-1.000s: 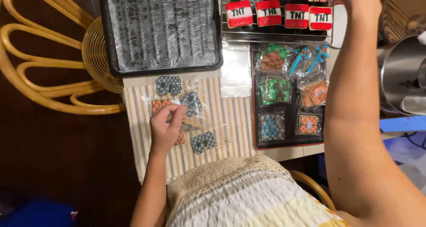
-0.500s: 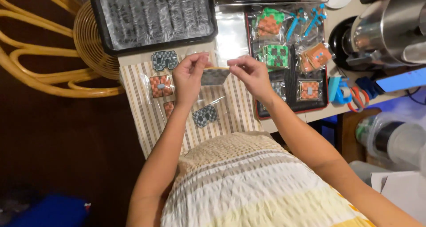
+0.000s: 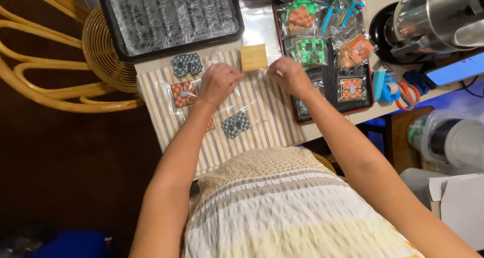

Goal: Packaging decorated cookies into individual plastic bags and sealing them with ties.

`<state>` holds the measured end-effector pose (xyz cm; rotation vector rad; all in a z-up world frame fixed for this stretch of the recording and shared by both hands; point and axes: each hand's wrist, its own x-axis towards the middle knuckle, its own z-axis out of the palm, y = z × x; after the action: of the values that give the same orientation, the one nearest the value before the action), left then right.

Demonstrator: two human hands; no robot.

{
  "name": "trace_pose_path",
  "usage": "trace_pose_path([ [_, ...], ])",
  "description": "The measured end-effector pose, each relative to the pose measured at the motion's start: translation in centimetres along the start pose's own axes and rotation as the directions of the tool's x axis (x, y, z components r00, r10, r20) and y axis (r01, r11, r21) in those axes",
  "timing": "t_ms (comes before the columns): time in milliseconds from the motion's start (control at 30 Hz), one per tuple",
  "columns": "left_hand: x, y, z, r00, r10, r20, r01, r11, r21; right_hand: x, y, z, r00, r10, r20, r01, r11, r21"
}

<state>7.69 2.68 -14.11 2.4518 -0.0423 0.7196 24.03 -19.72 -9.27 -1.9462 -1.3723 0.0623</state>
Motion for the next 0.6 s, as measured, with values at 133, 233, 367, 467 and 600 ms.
trace_pose_path([
  [133, -3.5, 1.8, 0.3, 0.988, -0.002, 0.156, -0.013, 0.995, 0.099, -4.4, -0.1, 2.6, 0.986, -0.02, 0.165, 0.046, 0.986, -0.158],
  [233, -4.4, 2.7, 0.3, 0.983, -0.047, 0.179, 0.021, 0.99, 0.141, -5.7, -0.5, 3.7, 0.979, 0.059, 0.197, -0.016, 0.977, -0.214],
  [367, -5.9, 2.7, 1.8, 0.987, -0.144, 0.065, 0.137, 0.986, 0.097, -5.7, -2.0, 4.4, 0.973, 0.206, 0.104, -0.179, 0.958, -0.223],
  [467, -5.4, 3.3, 2.0, 0.937, -0.348, 0.03, 0.339, 0.927, 0.162, -5.5, -1.0, 5.7, 0.954, 0.296, 0.051, -0.276, 0.929, -0.246],
  [600, -5.2, 3.8, 2.7, 0.911, -0.411, -0.029, 0.411, 0.898, 0.158, -5.4, -0.4, 6.7, 0.871, 0.485, 0.071, -0.454, 0.853, -0.259],
])
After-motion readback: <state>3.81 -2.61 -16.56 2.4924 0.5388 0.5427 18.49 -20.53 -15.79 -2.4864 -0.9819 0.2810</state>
